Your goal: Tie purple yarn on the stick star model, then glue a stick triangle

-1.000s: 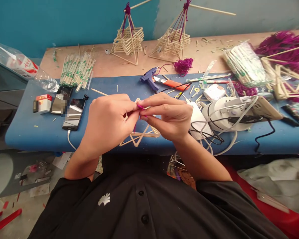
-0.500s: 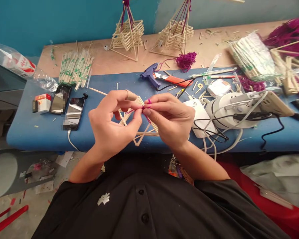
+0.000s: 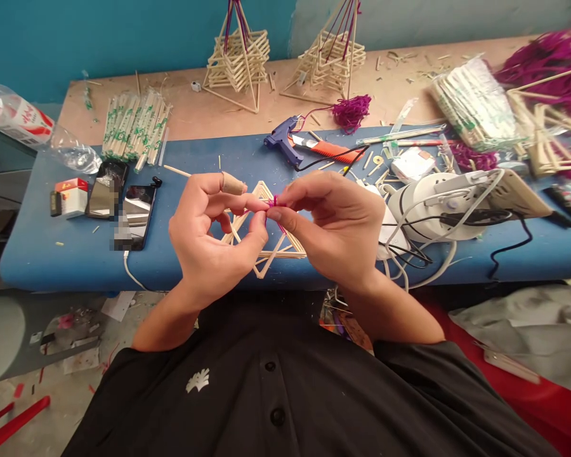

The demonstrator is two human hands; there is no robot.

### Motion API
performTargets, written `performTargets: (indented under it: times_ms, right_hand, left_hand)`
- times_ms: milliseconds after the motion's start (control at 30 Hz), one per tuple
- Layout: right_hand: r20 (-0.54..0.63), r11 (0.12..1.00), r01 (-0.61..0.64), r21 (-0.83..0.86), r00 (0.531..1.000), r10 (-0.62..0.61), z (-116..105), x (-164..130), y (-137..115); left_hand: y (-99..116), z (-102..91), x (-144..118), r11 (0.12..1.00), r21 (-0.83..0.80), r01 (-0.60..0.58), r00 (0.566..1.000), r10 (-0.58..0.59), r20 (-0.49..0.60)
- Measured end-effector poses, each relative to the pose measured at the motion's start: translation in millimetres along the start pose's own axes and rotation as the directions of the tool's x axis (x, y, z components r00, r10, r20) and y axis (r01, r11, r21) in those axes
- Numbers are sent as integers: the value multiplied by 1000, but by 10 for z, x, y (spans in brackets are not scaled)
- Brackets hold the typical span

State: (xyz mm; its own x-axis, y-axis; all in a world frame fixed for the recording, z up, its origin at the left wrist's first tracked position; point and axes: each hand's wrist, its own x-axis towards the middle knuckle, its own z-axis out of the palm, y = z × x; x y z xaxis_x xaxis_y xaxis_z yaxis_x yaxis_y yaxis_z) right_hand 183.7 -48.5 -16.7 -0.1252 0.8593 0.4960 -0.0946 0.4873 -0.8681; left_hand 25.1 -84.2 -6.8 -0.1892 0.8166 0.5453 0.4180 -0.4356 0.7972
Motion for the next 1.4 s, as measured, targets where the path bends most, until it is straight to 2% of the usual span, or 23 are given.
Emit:
performTargets:
  times_ms: [167,267,367,467,533,633,667,733,800,867,967,1100,1233,1400]
  right_hand:
    - [45,957,102,-273,995,-93,-35,-10,-96]
    - [84,873,188,-451,982,-168,-50,-17,-144]
    - [152,779,304,-549,952,-264,-53,-29,-175]
    - [206,716,327,-617,945,-254,-59,-24,-231]
    - [217,730,262,-632,963,-157,-78,6,-290]
    - [236,840,43,-541,966,102,-133,105,-369]
    - [253,875,-61,-480,945,205,-154,148,-379]
    - [305,898,-268,-349,874,379,-194,235,-367]
    - [351,883,-399,-248,812,466,-221,303,-318]
    - [373,875,-450,-181,792,484,-234,338,-255]
    - [363,867,-480,-131,791,493,-233,340,-188]
    - [356,856,-501,-131,782,512,-231,325,-176]
    - [354,855,-502,-131,781,514,-219,335,-197]
    - [311,857,-508,-88,803,508,-193,342,-183]
  left_hand:
    - [-33,51,-35,998,-60,-15,999,12,-44]
    - [-68,82,-60,994,-97,-49,996,41,-81]
    - [-86,103,-84,992,-73,-106,987,95,-132]
    - [-88,116,-100,991,-27,-128,979,122,-162]
    - [-97,123,-103,989,-9,-148,974,144,-176]
    - [-146,133,-98,982,2,-187,966,184,-184]
    - [-170,136,-95,979,4,-205,962,203,-181]
    - [-214,142,-94,971,22,-237,955,237,-178]
    - [-233,145,-102,971,48,-234,955,238,-177]
    - [-216,143,-117,978,39,-203,962,207,-176]
    - [-147,131,-138,979,-10,-202,967,198,-160]
    - [-92,120,-133,959,119,-256,955,270,-126]
    - [-157,132,-149,931,210,-299,924,338,-182]
    - [-243,109,-207,945,162,-284,939,308,-155]
